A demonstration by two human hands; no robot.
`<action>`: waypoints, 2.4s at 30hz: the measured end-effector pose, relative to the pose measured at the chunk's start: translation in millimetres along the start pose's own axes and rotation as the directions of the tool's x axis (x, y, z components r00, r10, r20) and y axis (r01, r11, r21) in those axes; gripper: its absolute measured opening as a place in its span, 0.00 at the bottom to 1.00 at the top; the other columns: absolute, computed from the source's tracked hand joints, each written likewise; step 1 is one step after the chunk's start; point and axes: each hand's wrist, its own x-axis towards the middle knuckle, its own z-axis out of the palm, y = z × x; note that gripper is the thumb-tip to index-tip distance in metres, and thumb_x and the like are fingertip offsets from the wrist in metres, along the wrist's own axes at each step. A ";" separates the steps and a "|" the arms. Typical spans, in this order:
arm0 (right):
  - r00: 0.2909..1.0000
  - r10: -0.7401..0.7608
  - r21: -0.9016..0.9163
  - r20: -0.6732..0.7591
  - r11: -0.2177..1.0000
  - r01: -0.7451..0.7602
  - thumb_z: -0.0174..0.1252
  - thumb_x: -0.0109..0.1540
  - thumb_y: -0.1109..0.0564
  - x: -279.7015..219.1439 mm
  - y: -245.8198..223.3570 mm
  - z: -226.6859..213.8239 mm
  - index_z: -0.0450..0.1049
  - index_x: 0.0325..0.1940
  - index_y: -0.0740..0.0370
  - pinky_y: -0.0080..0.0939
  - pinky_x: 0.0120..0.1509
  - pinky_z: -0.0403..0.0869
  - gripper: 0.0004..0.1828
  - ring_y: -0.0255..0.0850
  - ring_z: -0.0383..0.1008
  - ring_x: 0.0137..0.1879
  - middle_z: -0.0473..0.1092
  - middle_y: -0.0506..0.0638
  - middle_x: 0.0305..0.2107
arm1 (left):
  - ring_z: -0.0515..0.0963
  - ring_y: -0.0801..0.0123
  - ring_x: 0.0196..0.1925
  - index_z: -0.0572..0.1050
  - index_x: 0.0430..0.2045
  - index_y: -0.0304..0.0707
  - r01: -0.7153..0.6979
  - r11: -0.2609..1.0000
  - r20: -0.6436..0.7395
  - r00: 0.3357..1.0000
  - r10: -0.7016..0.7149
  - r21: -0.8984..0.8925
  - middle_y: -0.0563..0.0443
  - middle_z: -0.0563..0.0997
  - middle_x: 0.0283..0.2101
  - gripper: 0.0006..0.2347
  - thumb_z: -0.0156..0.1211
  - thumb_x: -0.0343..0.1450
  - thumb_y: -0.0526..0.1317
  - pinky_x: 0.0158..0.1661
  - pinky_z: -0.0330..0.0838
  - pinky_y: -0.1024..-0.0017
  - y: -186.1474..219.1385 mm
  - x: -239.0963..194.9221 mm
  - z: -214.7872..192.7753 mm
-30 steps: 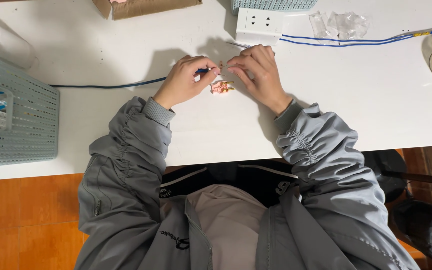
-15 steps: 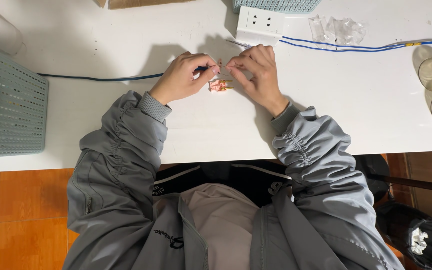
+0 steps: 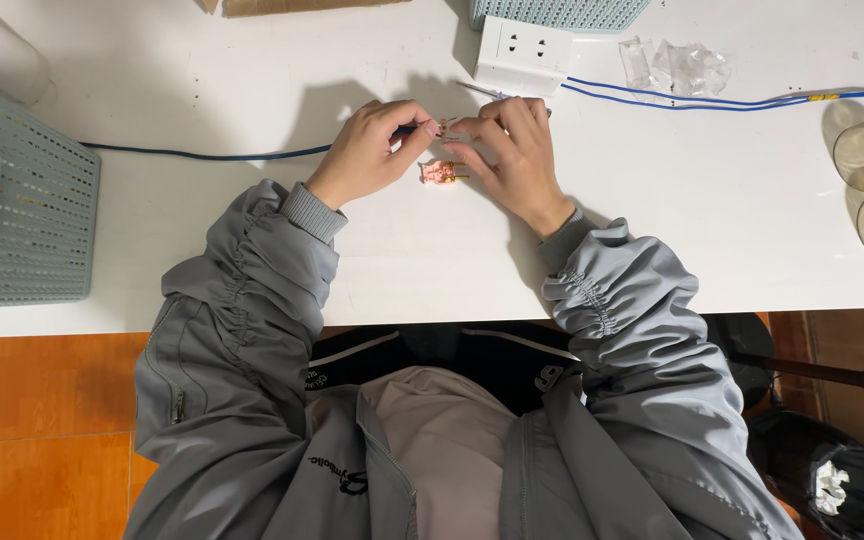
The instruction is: Assemble an electrical plug by connecting wires to terminals and securing them with a screwdriver.
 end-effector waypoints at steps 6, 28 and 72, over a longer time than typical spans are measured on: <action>0.996 -0.071 -0.033 -0.057 0.997 0.069 0.71 0.78 0.53 3.0 -1.4 -1.1 0.85 0.51 0.56 0.48 0.53 0.60 0.06 0.45 0.69 0.46 0.68 0.48 0.40 | 0.75 0.66 0.33 0.77 0.40 0.37 0.031 0.999 0.019 0.999 -0.030 -0.040 0.55 0.84 0.37 0.09 0.56 0.88 0.39 0.39 0.69 0.66 3.9 -0.2 -1.6; 0.979 0.195 0.262 0.067 0.943 -0.206 0.80 0.70 0.48 -9.2 28.2 -2.6 0.87 0.53 0.60 0.48 0.61 0.63 0.16 0.47 0.67 0.50 0.65 0.48 0.38 | 0.76 0.55 0.28 0.80 0.44 0.42 -0.009 0.999 0.036 0.999 0.010 -0.037 0.49 0.70 0.25 0.09 0.72 0.82 0.45 0.40 0.78 0.54 2.4 0.3 -13.1; 0.930 0.017 0.103 0.366 0.993 -0.059 0.74 0.75 0.46 -39.1 48.9 11.7 0.88 0.55 0.47 0.50 0.62 0.61 0.08 0.47 0.75 0.61 0.74 0.48 0.53 | 0.76 0.64 0.27 0.83 0.44 0.40 -0.021 0.975 0.248 0.968 -0.035 0.220 0.55 0.76 0.24 0.13 0.80 0.79 0.48 0.51 0.72 0.62 -19.7 -9.7 5.1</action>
